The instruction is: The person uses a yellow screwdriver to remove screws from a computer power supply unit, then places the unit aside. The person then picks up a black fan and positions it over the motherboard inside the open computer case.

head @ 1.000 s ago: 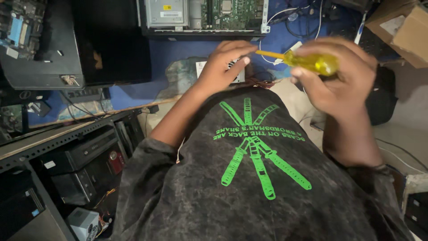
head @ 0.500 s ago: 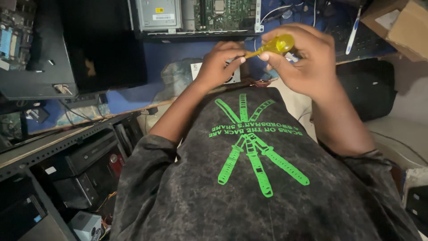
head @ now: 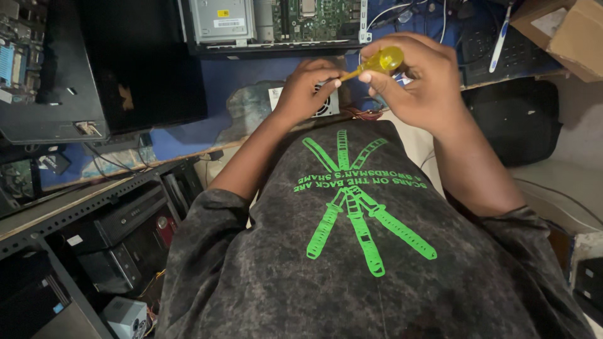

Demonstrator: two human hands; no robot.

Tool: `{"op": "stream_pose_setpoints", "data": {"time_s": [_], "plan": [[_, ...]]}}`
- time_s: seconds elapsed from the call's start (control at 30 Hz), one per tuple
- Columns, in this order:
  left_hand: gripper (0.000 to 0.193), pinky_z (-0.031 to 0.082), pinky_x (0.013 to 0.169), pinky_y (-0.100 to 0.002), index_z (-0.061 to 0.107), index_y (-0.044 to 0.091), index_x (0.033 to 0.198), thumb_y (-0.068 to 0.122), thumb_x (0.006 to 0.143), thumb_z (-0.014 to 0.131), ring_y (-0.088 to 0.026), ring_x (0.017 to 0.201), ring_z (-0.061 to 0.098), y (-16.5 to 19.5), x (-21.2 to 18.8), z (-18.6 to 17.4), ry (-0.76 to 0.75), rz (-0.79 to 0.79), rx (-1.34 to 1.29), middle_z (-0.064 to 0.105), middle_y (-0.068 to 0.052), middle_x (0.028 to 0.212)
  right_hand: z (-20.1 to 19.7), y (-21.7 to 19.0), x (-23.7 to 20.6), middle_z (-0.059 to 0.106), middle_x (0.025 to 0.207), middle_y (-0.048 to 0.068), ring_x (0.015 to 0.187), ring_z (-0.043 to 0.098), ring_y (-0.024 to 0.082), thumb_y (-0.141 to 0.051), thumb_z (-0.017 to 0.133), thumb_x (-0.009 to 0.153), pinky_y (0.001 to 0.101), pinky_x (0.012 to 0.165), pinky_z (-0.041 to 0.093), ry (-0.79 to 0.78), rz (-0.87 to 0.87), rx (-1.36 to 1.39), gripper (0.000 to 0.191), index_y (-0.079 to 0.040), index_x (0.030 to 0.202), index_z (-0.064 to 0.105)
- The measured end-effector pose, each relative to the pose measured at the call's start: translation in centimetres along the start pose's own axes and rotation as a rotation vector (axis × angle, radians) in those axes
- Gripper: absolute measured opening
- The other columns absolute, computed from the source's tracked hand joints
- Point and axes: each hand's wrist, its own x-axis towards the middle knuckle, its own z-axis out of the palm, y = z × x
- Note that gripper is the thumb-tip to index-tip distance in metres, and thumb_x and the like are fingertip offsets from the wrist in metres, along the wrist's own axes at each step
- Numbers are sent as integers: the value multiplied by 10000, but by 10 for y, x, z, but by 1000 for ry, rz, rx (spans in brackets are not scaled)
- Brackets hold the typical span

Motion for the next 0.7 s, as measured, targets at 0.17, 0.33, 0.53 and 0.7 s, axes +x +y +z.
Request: {"op": "stream_pose_setpoints", "data": {"time_s": [0.17,0.33,0.53,0.7], "plan": [[200,501,960,-418,752,87,1145,183,971,726,-320,1114,631,-5,0,3,-4,-39,-3,702,-91,1131,4,4,1,704,1139,132,892,736,129,-25,781,1066,252,778,601,-7,22,63,205,32,1241,690],[193,505,974,-415,748,91,1140,175,967,734,-314,1119,639,-12,-1,6,21,-21,-17,708,-86,1141,5,4,1,706,1126,130,904,724,135,-23,794,1050,253,771,583,-2,10,22,209,29,1226,693],[207,503,969,-418,754,99,1140,181,951,741,-319,1111,641,-16,-1,8,14,-39,7,712,-89,1131,6,4,1,706,1121,129,874,716,136,-33,801,1044,249,746,568,-3,14,15,210,22,1218,696],[205,504,960,-418,756,105,1144,187,956,740,-322,1101,639,-17,-2,8,1,-48,8,710,-94,1125,7,5,0,712,1121,128,908,716,150,-46,810,1036,270,775,568,4,-10,-19,222,21,1216,699]]}}
